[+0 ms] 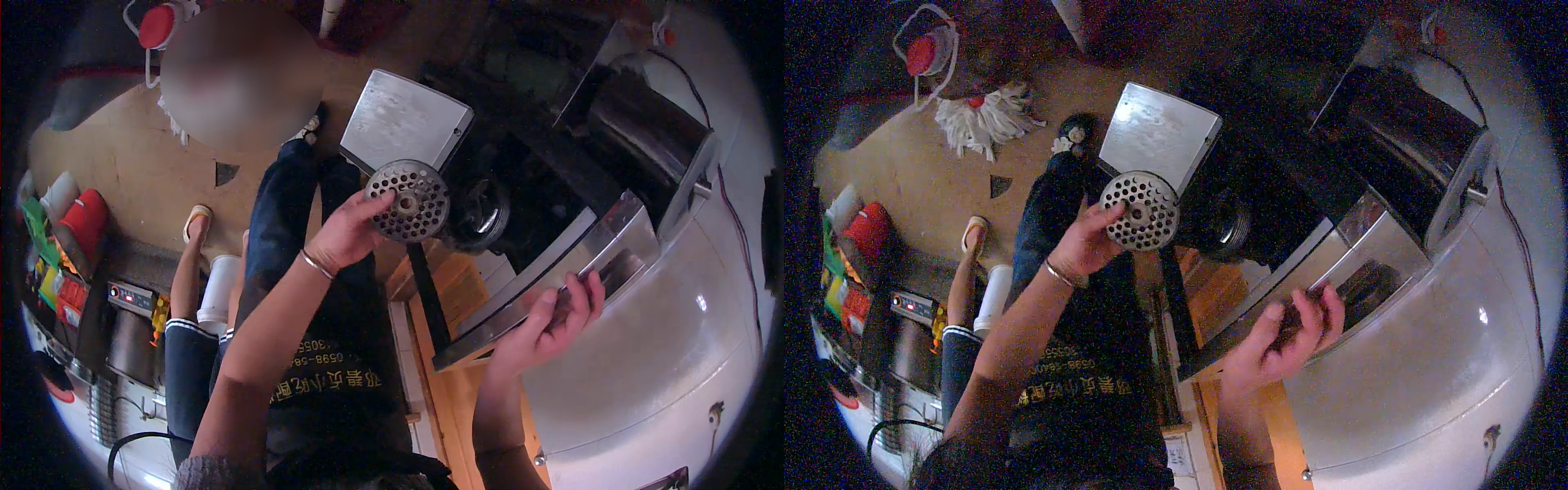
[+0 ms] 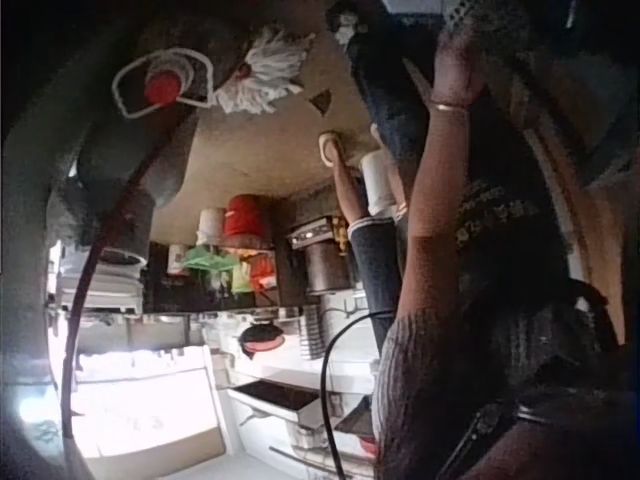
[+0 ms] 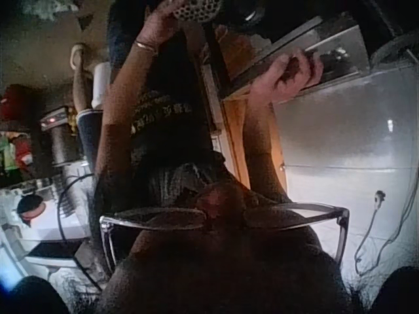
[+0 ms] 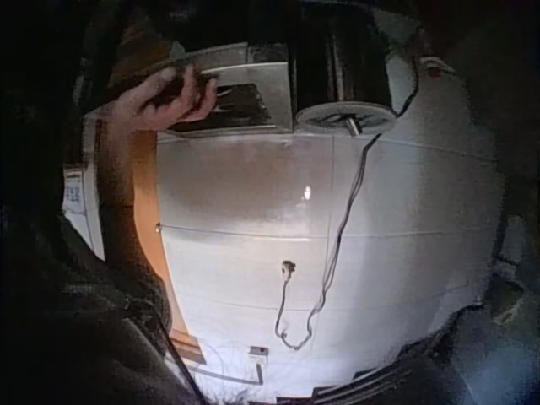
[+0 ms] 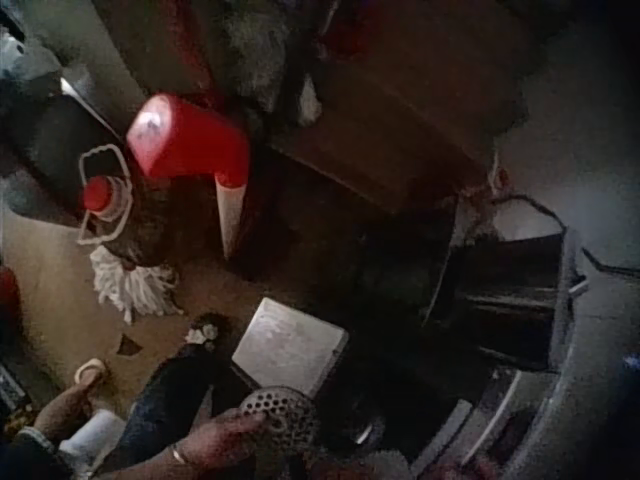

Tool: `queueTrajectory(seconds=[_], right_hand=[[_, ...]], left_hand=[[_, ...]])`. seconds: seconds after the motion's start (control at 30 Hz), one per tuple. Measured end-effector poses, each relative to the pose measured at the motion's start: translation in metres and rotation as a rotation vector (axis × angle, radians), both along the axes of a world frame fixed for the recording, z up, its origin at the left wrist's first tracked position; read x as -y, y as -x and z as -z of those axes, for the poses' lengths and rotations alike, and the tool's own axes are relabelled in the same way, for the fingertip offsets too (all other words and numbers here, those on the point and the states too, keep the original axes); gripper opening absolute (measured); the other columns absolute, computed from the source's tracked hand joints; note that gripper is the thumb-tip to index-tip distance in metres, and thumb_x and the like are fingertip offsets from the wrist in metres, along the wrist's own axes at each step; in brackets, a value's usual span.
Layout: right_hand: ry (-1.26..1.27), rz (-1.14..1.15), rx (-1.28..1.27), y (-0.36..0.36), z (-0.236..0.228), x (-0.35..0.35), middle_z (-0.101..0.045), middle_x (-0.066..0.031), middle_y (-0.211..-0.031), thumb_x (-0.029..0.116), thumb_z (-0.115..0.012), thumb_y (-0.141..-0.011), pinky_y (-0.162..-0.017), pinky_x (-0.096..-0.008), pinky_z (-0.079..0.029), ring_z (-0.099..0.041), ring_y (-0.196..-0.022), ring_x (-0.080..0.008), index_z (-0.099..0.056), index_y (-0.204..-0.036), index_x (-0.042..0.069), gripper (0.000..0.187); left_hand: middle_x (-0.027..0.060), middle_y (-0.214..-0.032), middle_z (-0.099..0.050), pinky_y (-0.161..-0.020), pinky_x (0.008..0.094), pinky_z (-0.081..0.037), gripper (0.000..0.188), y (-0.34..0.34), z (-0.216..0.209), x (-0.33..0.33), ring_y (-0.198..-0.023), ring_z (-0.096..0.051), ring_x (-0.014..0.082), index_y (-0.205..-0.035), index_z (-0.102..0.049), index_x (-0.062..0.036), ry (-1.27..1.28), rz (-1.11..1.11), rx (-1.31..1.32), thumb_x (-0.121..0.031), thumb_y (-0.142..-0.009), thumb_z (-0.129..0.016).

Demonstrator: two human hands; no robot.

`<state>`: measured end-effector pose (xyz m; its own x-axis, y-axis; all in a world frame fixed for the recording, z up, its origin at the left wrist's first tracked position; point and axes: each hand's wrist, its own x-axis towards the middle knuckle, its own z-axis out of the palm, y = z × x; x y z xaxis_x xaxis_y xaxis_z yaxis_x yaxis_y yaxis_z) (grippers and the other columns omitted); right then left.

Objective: Assembling and repairing a commercial meat grinder using a hammer.

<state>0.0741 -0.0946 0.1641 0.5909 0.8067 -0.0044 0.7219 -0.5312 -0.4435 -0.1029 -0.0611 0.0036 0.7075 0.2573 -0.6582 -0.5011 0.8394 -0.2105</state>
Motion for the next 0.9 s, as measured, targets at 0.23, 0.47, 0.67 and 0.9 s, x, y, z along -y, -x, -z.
queueTrajectory(seconds=[0.23, 0.47, 0.67, 0.9], right_hand=[[0.002, -0.121, -0.683, 0.07, -0.005, 0.02, -0.033, -0.0132, -0.125, 0.002, -0.051, -0.078, -0.091, -0.0391, -0.038, -0.038, -0.114, -0.0275, -0.03, -0.122, 0.002, 0.048], [0.39, -0.083, -0.525, 0.08, 0.045, 0.047, -0.057, -0.0114, -0.072, 0.01, -0.056, -0.082, -0.056, -0.0297, -0.044, -0.059, -0.066, -0.0163, -0.056, -0.094, -0.001, 0.017], [0.507, -0.278, -0.411, 0.076, 0.046, 0.026, -0.058, -0.0184, -0.078, 0.017, -0.057, -0.081, -0.057, -0.0391, -0.047, -0.058, -0.068, -0.0349, -0.056, -0.094, -0.002, 0.023], [0.437, -0.309, -0.352, 0.065, 0.013, -0.006, -0.059, -0.0156, -0.091, 0.014, -0.058, -0.08, -0.07, -0.0362, -0.047, -0.057, -0.079, -0.0289, -0.055, -0.099, 0.0, 0.024]], left_hand=[[0.0066, -0.099, -0.061, -0.083, 0.0308, -0.046, 0.025, 0.009, -0.029, 0.022, -0.091, -0.059, 0.0151, -0.105, -0.053, -0.0026, 0.044, -0.095, -0.2, -0.01, -0.081, -0.058], [0.0085, -0.112, -0.053, -0.08, 0.032, -0.049, 0.047, 0.029, -0.045, 0.048, -0.098, -0.055, 0.0182, -0.116, -0.045, -0.0024, 0.089, 0.089, -0.121, -0.005, -0.074, -0.066], [0.0178, -0.129, -0.027, -0.097, 0.0377, -0.035, 0.098, 0.037, -0.058, 0.007, -0.116, -0.037, 0.0342, -0.132, -0.025, -0.0098, -1.296, 0.643, -0.611, -0.011, -0.05, -0.08], [0.0187, -0.123, -0.036, -0.093, 0.0368, -0.039, 0.094, 0.012, -0.05, 0.006, -0.111, -0.042, 0.0333, -0.13, -0.03, -0.0096, -1.205, 0.524, -0.674, -0.013, -0.05, -0.079]])
